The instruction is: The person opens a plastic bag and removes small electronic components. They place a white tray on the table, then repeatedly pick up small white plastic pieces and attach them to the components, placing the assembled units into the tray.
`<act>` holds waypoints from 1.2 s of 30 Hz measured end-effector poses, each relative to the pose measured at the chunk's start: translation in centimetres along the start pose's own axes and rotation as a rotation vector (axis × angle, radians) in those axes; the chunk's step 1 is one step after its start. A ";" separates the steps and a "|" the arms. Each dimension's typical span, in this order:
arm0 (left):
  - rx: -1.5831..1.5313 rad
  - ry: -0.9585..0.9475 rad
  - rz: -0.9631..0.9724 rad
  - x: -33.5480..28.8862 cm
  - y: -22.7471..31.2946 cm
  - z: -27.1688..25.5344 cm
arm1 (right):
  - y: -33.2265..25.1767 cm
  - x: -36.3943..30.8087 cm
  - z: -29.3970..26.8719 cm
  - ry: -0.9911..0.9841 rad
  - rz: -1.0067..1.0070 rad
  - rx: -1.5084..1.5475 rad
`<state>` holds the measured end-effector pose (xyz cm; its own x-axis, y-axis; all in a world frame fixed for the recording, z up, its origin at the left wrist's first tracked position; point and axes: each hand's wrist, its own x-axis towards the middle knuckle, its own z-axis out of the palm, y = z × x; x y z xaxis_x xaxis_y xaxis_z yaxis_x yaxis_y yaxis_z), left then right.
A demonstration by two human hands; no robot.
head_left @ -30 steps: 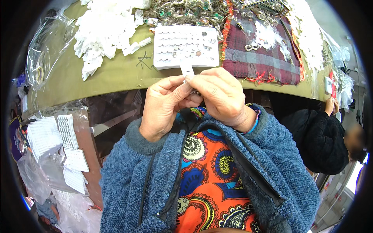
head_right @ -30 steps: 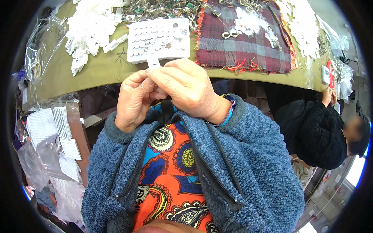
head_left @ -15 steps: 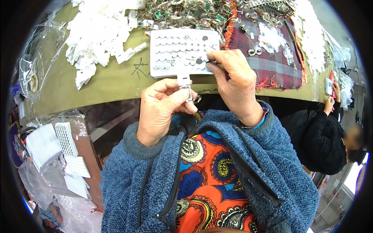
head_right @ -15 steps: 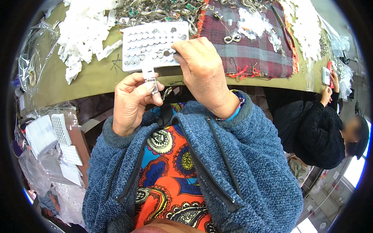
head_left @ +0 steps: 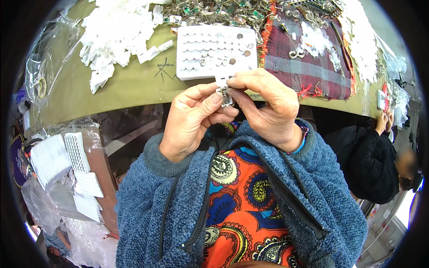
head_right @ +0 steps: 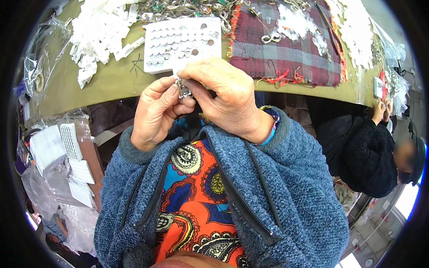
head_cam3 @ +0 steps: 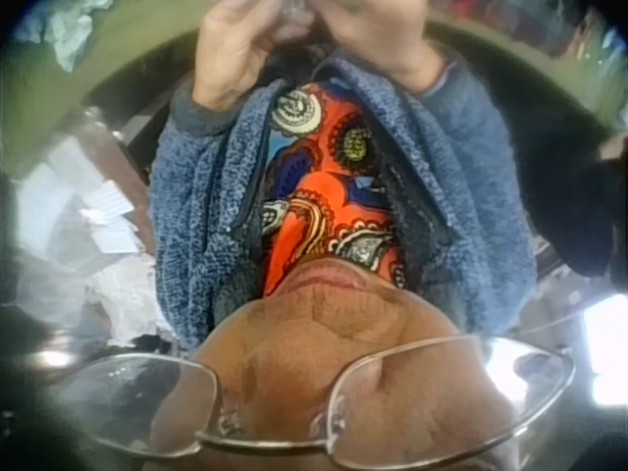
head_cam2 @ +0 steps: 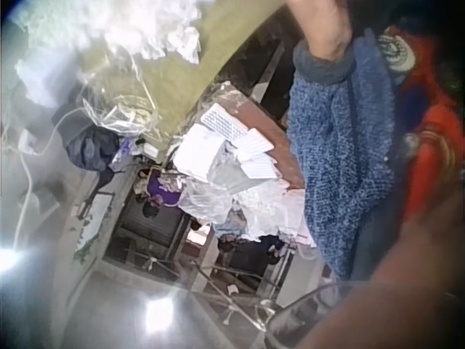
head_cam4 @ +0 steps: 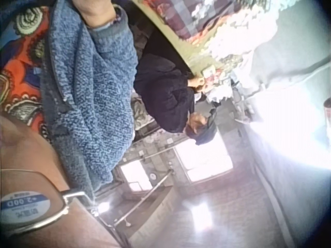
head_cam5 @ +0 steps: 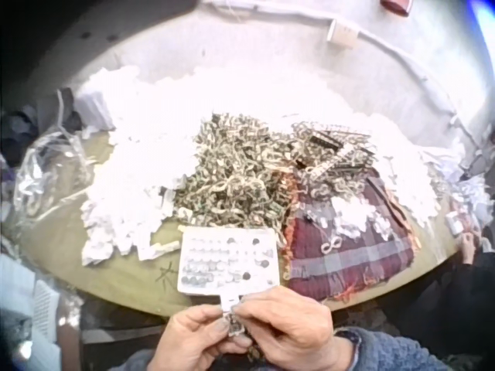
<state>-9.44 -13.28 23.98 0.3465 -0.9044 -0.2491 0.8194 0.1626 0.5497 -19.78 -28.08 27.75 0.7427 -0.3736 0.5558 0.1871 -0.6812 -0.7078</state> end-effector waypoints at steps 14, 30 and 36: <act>0.014 0.174 0.076 -1.4 -0.8 0.3 | -0.1 -0.1 0.4 -0.204 -0.448 -0.279; 0.211 -0.144 -0.085 -0.8 2.7 -0.1 | -3.0 1.0 0.8 -0.154 0.845 0.524; -0.345 -0.327 -0.500 1.1 1.7 0.5 | -5.9 -1.1 -2.5 -0.085 0.123 -0.037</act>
<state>-7.89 -14.16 25.04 -0.2218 -0.9673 -0.1233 0.9623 -0.2375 0.1325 -23.29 -25.17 32.42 0.8108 -0.4019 0.4255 0.0683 -0.6570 -0.7508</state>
